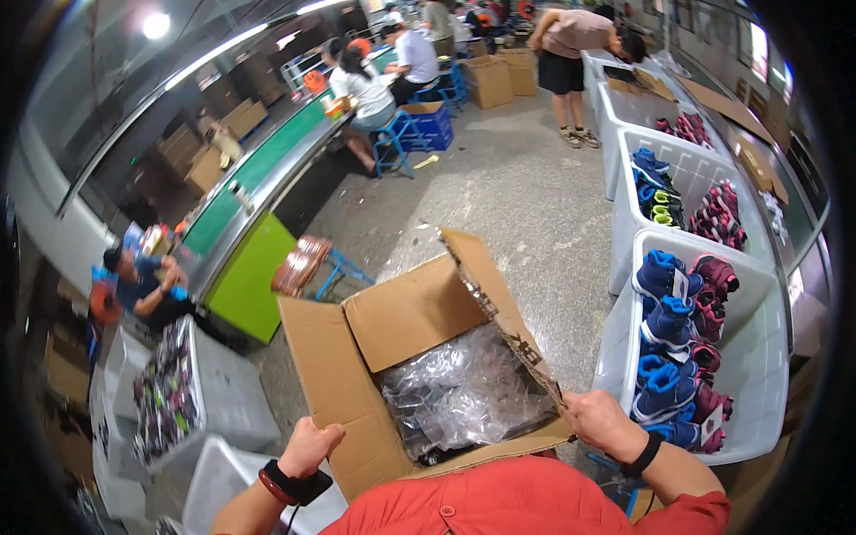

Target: The recorder sorts through cardboard boxes containing black plastic shoe components and arranges them.

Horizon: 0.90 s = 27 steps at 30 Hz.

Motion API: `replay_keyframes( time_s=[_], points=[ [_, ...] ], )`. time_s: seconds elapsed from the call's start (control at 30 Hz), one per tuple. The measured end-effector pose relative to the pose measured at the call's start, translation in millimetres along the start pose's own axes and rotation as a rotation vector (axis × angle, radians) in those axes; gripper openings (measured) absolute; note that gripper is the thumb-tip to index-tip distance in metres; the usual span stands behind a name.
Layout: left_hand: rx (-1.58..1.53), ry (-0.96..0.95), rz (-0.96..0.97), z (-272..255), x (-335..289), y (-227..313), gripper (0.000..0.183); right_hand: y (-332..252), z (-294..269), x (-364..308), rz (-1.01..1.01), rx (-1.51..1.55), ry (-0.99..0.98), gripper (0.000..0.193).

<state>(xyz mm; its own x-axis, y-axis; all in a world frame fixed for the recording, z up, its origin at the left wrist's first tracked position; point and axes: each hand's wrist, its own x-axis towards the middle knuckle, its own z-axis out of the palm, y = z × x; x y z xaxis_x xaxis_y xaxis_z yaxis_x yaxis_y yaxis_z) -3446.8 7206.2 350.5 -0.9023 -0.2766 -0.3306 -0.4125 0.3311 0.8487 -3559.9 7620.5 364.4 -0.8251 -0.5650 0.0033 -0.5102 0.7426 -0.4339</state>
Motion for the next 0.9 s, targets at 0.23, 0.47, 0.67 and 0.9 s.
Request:
replay_keyframes(
  time_s=[0.23,0.47,0.67,0.9],
  points=[
    [0.026,-0.017,-0.044,-12,212,89,0.017,86,-36,200,-0.045,0.020,-0.064,0.013],
    [-0.004,0.055,-0.025,-8,399,194,0.019,181,-102,404,0.010,-0.010,-0.036,0.015],
    [0.034,0.101,0.071,-4,564,273,0.023,249,-172,580,-0.031,-0.017,0.005,0.015],
    [0.182,0.019,0.069,14,803,384,0.025,356,-216,771,0.070,-0.014,0.009,0.019]
  ],
)
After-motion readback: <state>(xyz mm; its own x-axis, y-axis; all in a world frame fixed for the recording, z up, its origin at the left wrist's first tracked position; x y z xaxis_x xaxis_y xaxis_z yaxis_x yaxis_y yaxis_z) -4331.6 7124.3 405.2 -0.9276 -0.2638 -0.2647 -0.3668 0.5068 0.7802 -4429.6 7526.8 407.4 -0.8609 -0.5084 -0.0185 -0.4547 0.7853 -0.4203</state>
